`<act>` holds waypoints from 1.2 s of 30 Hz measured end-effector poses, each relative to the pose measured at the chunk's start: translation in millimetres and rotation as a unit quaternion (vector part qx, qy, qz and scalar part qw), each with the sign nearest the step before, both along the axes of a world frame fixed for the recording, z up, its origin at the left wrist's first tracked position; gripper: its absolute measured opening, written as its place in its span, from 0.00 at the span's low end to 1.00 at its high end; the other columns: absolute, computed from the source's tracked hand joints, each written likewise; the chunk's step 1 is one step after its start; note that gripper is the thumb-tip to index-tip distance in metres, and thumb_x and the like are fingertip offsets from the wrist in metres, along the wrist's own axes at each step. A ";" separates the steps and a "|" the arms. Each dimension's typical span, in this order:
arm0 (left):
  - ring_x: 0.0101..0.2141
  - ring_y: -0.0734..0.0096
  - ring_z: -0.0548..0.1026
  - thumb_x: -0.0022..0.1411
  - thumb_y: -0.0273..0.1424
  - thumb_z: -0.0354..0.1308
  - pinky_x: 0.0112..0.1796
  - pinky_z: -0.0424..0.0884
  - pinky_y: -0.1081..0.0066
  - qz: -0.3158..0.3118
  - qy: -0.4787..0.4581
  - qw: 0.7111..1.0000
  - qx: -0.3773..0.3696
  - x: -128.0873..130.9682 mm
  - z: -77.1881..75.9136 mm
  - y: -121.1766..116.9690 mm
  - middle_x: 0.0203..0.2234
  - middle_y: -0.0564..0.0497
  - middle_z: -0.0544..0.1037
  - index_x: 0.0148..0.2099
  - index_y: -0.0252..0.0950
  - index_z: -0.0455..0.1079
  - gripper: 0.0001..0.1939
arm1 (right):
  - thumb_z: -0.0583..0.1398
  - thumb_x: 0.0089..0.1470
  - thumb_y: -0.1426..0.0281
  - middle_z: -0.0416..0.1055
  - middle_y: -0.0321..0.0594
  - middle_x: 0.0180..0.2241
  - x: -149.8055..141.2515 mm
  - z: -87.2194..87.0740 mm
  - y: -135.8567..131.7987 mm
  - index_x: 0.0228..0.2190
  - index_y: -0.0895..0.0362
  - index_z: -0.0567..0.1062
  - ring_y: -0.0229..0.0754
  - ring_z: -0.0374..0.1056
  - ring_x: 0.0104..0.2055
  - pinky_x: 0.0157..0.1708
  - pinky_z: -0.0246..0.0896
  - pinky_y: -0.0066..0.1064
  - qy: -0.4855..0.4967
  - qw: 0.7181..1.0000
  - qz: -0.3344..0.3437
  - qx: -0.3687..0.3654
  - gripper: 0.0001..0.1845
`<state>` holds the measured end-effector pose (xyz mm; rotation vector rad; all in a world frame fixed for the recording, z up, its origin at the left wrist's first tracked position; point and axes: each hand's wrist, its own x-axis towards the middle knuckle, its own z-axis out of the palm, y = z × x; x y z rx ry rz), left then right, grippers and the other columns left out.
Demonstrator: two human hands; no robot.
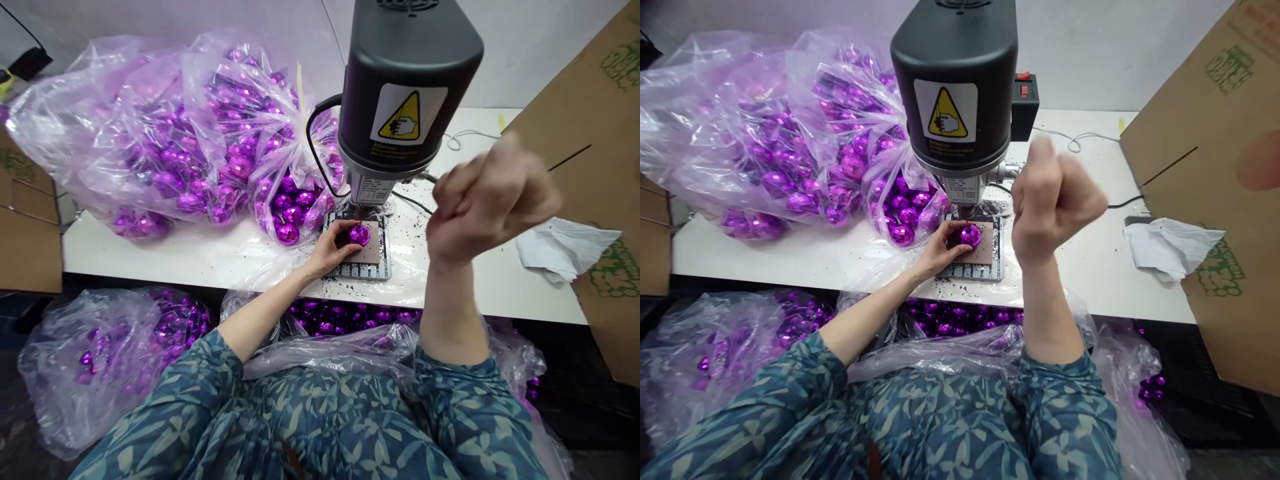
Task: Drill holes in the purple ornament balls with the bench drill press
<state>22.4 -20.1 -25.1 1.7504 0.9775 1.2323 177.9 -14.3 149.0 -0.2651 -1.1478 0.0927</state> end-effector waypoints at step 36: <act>0.51 0.62 0.80 0.63 0.47 0.67 0.52 0.79 0.57 0.006 -0.153 0.973 -0.171 -48.0 2.0 -2.0 0.52 0.43 0.80 0.59 0.41 0.69 0.27 | 0.61 0.48 0.46 0.42 0.25 0.11 -4.5 38.6 26.1 0.16 0.54 0.53 0.27 0.44 0.10 0.12 0.35 0.29 0.023 0.997 0.030 -0.065 0.31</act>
